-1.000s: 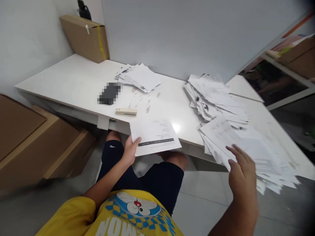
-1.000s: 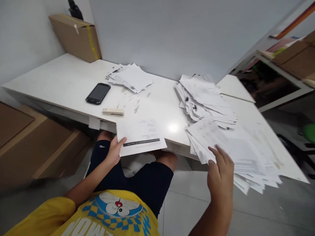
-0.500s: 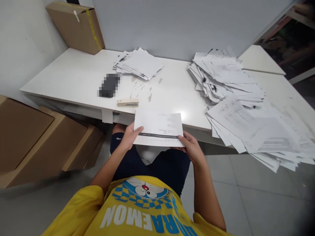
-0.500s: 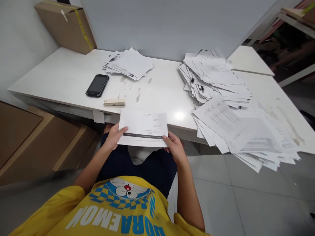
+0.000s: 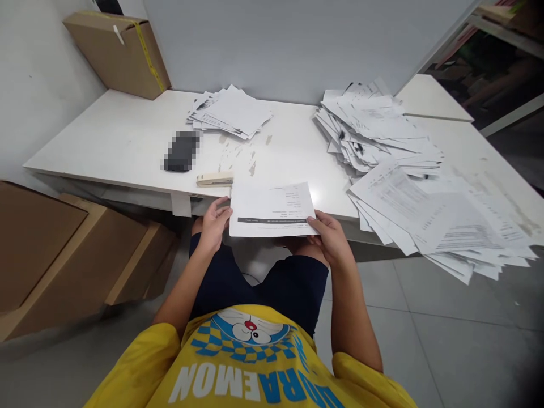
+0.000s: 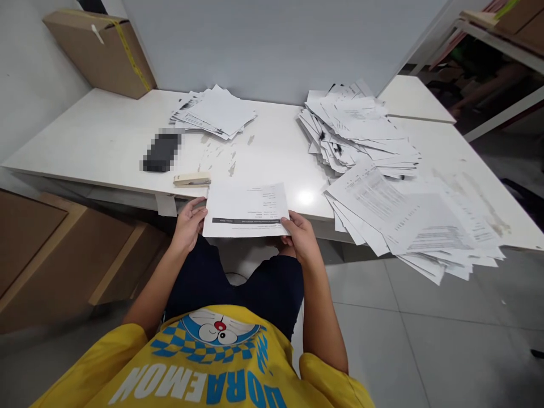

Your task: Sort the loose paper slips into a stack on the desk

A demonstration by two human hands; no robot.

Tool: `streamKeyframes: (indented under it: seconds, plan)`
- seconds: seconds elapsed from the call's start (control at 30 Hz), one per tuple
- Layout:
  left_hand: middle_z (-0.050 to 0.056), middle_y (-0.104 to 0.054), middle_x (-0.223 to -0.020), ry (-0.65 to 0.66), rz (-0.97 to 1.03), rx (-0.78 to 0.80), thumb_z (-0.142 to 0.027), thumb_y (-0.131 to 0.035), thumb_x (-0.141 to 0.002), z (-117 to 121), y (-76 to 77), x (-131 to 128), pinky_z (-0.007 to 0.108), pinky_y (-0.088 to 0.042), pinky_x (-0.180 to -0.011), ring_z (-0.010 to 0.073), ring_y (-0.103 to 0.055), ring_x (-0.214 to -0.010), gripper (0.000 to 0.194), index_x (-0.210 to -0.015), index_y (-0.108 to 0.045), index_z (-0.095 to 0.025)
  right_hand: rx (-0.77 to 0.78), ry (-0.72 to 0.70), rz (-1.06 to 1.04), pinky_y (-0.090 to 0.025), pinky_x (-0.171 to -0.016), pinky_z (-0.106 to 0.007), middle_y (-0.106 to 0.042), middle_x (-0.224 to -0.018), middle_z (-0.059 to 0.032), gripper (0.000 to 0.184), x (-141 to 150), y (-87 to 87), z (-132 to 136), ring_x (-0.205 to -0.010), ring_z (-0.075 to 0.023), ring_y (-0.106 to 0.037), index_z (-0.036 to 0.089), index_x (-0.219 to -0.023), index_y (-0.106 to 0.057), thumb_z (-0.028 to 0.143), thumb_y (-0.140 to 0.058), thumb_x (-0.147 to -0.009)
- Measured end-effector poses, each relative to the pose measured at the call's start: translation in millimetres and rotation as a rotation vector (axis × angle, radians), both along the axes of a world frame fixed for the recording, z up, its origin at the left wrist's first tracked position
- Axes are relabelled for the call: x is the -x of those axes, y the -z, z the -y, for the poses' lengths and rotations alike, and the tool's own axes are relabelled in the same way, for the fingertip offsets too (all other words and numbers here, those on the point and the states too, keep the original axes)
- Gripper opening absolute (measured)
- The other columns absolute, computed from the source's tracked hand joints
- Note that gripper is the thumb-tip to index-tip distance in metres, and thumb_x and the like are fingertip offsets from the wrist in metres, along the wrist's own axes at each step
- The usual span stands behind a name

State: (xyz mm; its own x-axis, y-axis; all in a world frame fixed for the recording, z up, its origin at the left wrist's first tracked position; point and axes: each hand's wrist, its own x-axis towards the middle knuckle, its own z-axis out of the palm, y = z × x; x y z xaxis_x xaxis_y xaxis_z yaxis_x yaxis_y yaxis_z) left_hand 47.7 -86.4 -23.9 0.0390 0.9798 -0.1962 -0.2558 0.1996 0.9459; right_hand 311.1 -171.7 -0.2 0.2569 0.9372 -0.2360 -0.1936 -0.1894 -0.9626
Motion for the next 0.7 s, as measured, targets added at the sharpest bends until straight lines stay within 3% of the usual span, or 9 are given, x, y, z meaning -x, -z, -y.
streamKeyframes:
  seconds: [0.17, 0.23, 0.37, 0.47, 0.57, 0.63, 0.7]
  plan:
    - [0.007, -0.072, -0.095, -0.083, -0.110, -0.072, -0.040, -0.079, -0.072, 1.3, 3.5, -2.0, 0.033, -0.056, -0.075, 0.0226, -0.069, -0.086, 0.045, -0.111, -0.063, -0.022, -0.005, 0.029, 0.036, -0.025, -0.035, -0.023, -0.051, -0.052, 0.0059, 0.030, 1.7, 0.7, -8.3, -0.037, -0.0063, -0.034, 0.019, -0.094, -0.067, 0.040, -0.071, -0.073]
    - [0.009, -0.071, -0.102, -0.153, -0.348, -0.218, -0.038, -0.072, -0.079, 2.9, -0.7, 2.5, 0.040, -0.053, -0.092, 0.0258, -0.067, -0.100, 0.039, -0.113, -0.063, -0.022, -0.006, 0.025, 0.036, -0.025, -0.036, -0.023, -0.052, -0.052, 0.0058, 0.029, 2.9, 1.1, -14.1, -0.037, -0.0060, -0.034, 0.019, -0.093, -0.066, 0.039, -0.071, -0.073]
    - [0.016, -0.063, -0.127, -0.244, -0.961, -0.640, -0.030, -0.058, -0.089, -7.8, -21.1, 17.2, 0.050, -0.027, -0.119, 0.0327, -0.046, -0.135, 0.039, -0.126, -0.060, -0.018, -0.021, -0.005, 0.025, -0.026, -0.036, -0.023, -0.055, -0.056, 0.0045, 0.028, 4.0, -1.2, -23.4, -0.038, -0.0056, -0.034, 0.019, -0.092, -0.066, 0.040, -0.070, -0.074]
    - [0.015, -0.050, -0.149, 0.012, -1.207, -0.877, -0.026, -0.050, -0.092, -36.6, -35.0, 29.6, 0.050, -0.015, -0.123, 0.0327, -0.026, -0.150, 0.050, -0.141, -0.050, -0.017, -0.036, -0.013, 0.018, -0.026, -0.037, -0.024, -0.053, -0.054, 0.0054, 0.028, 3.6, -3.9, -27.4, -0.037, -0.0054, -0.032, 0.019, -0.091, -0.065, 0.040, -0.071, -0.074]
    - [0.011, -0.039, -0.159, 0.368, -1.294, -1.045, -0.029, -0.047, -0.091, -69.4, -36.0, 40.9, 0.050, -0.012, -0.125, 0.0305, -0.023, -0.153, 0.062, -0.152, -0.037, -0.018, -0.044, -0.001, -0.004, -0.026, -0.037, -0.025, -0.054, -0.055, 0.0054, 0.029, 2.6, -4.5, -30.6, -0.036, -0.0044, -0.030, 0.019, -0.091, -0.064, 0.041, -0.072, -0.073]
    - [0.011, -0.037, -0.161, 0.454, -1.323, -1.101, -0.033, -0.047, -0.091, -84.0, -30.8, 45.9, 0.048, -0.013, -0.125, 0.0298, -0.026, -0.152, 0.068, -0.155, -0.031, -0.018, -0.046, 0.000, -0.028, -0.027, -0.038, -0.025, -0.055, -0.056, 0.0053, 0.030, 2.4, -3.8, -32.6, -0.036, -0.0038, -0.029, 0.019, -0.090, -0.064, 0.041, -0.072, -0.072]
    - [0.013, -0.036, -0.161, 0.455, -1.338, -1.130, -0.038, -0.052, -0.088, -91.1, -24.1, 48.4, 0.048, -0.014, -0.124, 0.0309, -0.028, -0.151, 0.075, -0.156, -0.028, -0.017, -0.047, -0.010, -0.066, -0.029, -0.039, -0.025, -0.053, -0.053, 0.0065, 0.029, 3.2, -3.0, -34.4, -0.035, -0.0036, -0.027, 0.019, -0.088, -0.064, 0.041, -0.072, -0.073]
